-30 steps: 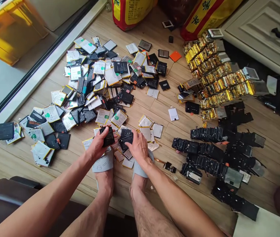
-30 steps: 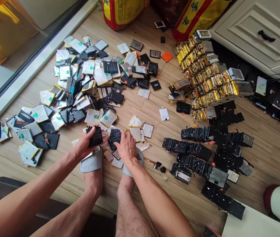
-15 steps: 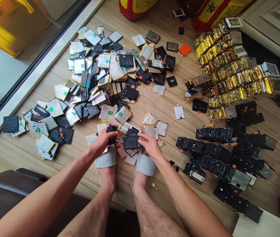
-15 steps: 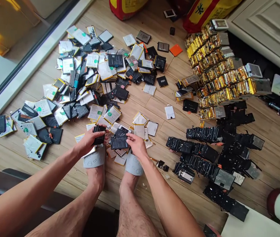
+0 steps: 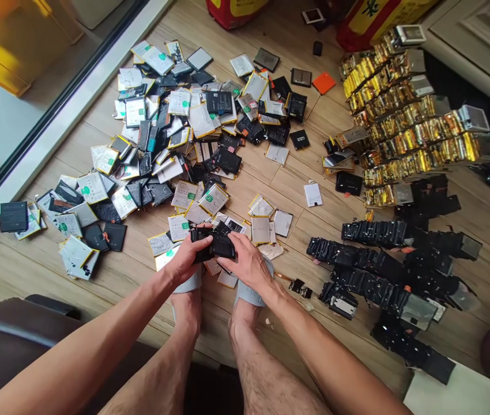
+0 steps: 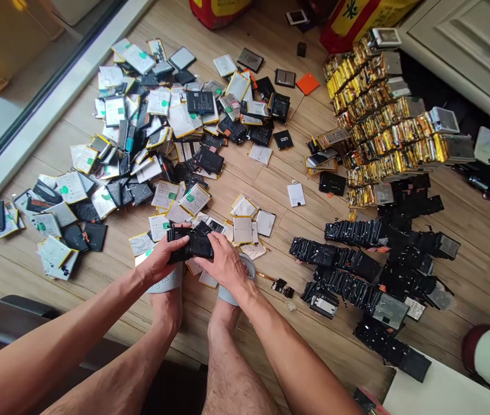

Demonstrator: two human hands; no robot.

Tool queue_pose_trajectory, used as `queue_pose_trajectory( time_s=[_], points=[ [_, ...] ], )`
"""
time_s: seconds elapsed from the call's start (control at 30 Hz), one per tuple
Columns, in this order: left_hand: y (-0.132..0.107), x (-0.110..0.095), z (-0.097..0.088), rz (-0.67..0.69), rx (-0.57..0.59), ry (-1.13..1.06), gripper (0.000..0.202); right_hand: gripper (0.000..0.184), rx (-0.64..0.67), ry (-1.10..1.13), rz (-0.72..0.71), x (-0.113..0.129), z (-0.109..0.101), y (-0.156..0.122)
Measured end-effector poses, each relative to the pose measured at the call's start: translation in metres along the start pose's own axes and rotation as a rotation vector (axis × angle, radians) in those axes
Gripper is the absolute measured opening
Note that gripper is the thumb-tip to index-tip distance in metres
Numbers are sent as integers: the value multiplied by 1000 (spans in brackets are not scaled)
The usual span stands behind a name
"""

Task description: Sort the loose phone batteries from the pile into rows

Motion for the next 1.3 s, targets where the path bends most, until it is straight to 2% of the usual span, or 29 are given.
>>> queue_pose_trajectory(
  time_s=[0.13, 0.23, 0.3, 0.4, 0.47, 0.53, 0.6, 0.67, 0.7, 0.77, 0.83, 0.87, 0.93, 1.0, 1.03, 1.07, 1.13, 1.2, 1.27, 1.3],
  points=[
    [-3, 10, 2, 19, -18, -68, 46, 55, -117, -209, 106, 26, 10, 2],
    [-5, 17, 3, 20, -44, -103, 47, 45, -145, -238, 111, 34, 16, 5],
    [-6, 20, 1, 19, -76, -92, 49, 33, -136, -190, 98, 29, 13, 11],
    [-7, 23, -1, -4, -134, -23, 57, 35, -150, -32, 208, 3, -4, 24],
    [-6, 20, 0, 18, -193, 115, 57, 38, -237, 166, 360, -19, -21, 29],
    [-4, 9, 1, 116, -311, 357, 49, 41, -366, 352, 477, -34, -36, 28],
    [-2, -9, 3, 284, -473, 601, 42, 42, -445, 409, 496, -35, -45, 23],
    [-2, -28, 8, 413, -548, 728, 40, 40, -407, 375, 445, -19, -43, 20],
    [-1, -35, 11, 429, -521, 737, 42, 40, -361, 354, 399, -7, -37, 19],
    [0, -42, 17, 374, -363, 694, 47, 36, -250, 311, 274, 24, -21, 22],
    [-1, -40, 21, 301, -222, 617, 51, 34, -128, 234, 146, 54, -4, 26],
    [-2, -38, 21, 273, -189, 569, 53, 36, -54, 200, 108, 65, 2, 28],
    [0, -31, 16, 207, -179, 433, 56, 42, 104, 195, 65, 75, 8, 29],
    [5, -26, 6, 104, -179, 248, 57, 40, 208, 279, 30, 71, 3, 27],
    [8, -25, 0, 53, -180, 163, 56, 36, 190, 318, 33, 64, -3, 27],
    [12, -26, -6, 15, -186, 101, 53, 33, 119, 325, 61, 55, -9, 28],
    [16, -32, -16, -18, -205, 67, 49, 33, -85, 214, 194, 34, -17, 31],
    [18, -40, -22, -5, -215, 124, 48, 54, -207, 5, 301, 18, -14, 35],
    [17, -45, -21, 0, -208, 227, 50, 78, -179, -166, 272, 12, -1, 39],
    [16, -46, -20, -6, -204, 309, 50, 82, -152, -218, 238, 10, 7, 39]
  ],
)
Point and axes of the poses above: each hand's wrist, its own y-axis towards the middle knuckle, its own z-axis out of the palm, x = y × z, the point moved 2 cm from there along y, towards the middle knuckle, and after that the axes turned 7 degrees about y, right-handed, at the moved point
